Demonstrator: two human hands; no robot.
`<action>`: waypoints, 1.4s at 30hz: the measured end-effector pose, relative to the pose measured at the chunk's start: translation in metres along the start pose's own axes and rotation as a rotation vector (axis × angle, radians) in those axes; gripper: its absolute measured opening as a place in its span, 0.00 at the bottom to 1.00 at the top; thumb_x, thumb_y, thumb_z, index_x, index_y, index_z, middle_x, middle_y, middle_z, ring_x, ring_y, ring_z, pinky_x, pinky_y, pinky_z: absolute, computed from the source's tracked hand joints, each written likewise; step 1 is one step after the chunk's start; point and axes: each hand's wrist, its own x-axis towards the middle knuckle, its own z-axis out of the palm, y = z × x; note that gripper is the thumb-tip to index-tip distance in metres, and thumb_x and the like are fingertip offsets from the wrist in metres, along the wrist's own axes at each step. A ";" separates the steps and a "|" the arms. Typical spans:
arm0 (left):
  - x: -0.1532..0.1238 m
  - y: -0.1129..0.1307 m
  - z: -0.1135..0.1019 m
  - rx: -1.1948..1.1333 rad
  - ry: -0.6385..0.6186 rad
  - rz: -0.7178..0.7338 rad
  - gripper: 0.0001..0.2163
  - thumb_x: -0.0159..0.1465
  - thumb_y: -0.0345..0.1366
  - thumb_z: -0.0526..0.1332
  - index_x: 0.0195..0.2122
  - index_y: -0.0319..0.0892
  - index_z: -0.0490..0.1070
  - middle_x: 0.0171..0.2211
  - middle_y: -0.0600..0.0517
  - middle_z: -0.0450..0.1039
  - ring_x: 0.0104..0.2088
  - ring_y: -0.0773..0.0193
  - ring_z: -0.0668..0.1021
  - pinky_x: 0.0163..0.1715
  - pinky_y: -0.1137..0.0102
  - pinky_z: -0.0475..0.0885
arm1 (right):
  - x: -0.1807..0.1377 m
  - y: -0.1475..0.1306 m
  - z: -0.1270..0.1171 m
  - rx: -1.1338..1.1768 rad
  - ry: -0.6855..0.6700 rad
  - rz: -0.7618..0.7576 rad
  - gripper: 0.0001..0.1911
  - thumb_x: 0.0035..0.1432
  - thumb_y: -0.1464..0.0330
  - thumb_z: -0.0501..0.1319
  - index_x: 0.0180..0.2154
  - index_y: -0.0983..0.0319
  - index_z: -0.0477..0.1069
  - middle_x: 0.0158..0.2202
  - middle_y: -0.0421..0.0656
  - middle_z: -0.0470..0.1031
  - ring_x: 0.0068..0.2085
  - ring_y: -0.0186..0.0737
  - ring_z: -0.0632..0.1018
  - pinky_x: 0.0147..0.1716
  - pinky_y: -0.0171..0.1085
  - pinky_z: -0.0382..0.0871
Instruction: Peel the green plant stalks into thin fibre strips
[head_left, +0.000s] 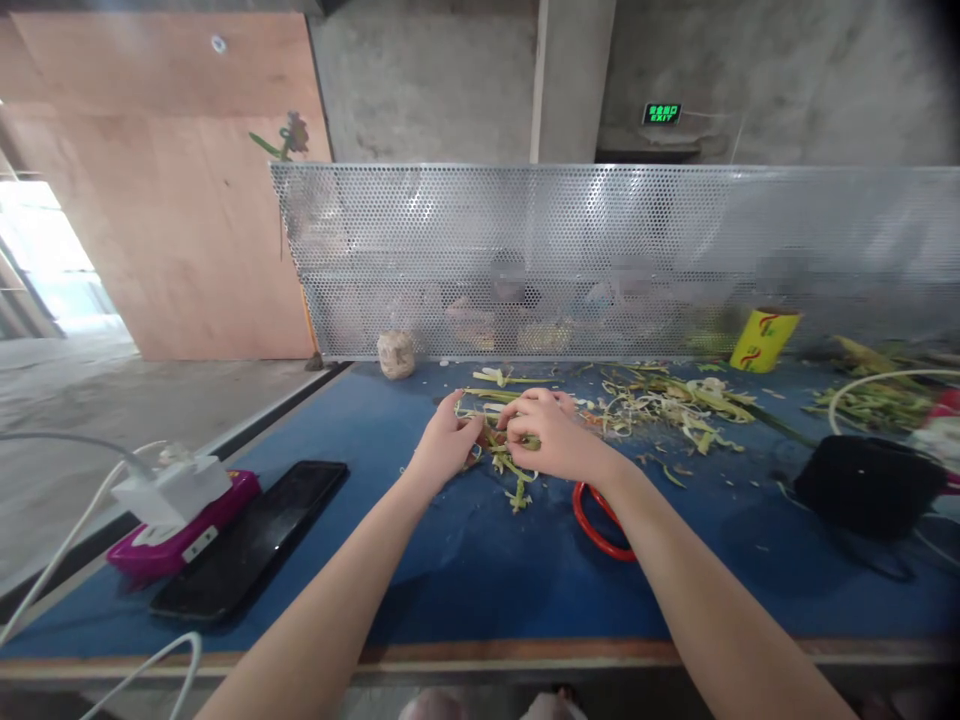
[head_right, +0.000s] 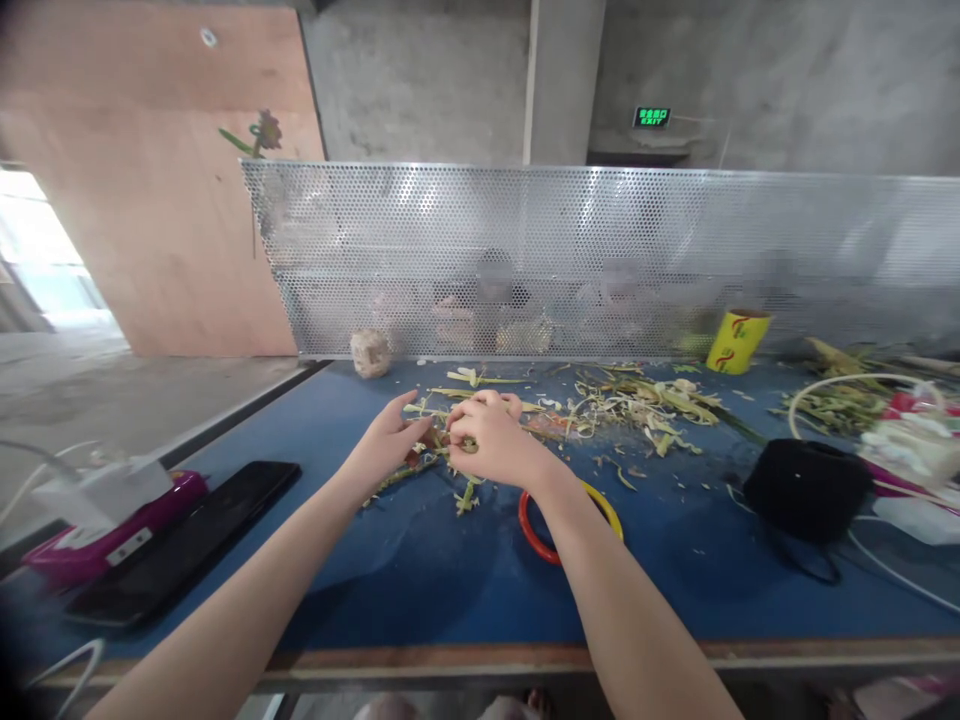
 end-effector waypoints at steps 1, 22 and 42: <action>-0.001 0.001 0.000 0.009 -0.002 -0.009 0.29 0.58 0.34 0.54 0.58 0.34 0.44 0.19 0.56 0.66 0.13 0.74 0.63 0.13 0.77 0.59 | 0.000 -0.001 0.001 -0.004 0.000 -0.005 0.10 0.49 0.70 0.54 0.18 0.61 0.61 0.39 0.36 0.71 0.48 0.45 0.61 0.47 0.51 0.46; -0.004 0.004 0.003 -0.055 0.022 -0.033 0.28 0.56 0.30 0.55 0.57 0.33 0.46 0.16 0.60 0.60 0.14 0.74 0.63 0.15 0.78 0.62 | 0.000 0.008 -0.003 0.105 0.053 0.027 0.11 0.52 0.70 0.51 0.19 0.61 0.60 0.39 0.38 0.71 0.45 0.42 0.65 0.47 0.50 0.46; -0.005 0.007 0.004 -0.240 -0.035 -0.140 0.28 0.57 0.27 0.54 0.58 0.31 0.46 0.16 0.57 0.64 0.14 0.72 0.67 0.17 0.74 0.67 | -0.001 -0.001 -0.003 0.144 0.023 -0.097 0.08 0.50 0.72 0.52 0.20 0.61 0.58 0.38 0.39 0.70 0.45 0.40 0.66 0.48 0.49 0.47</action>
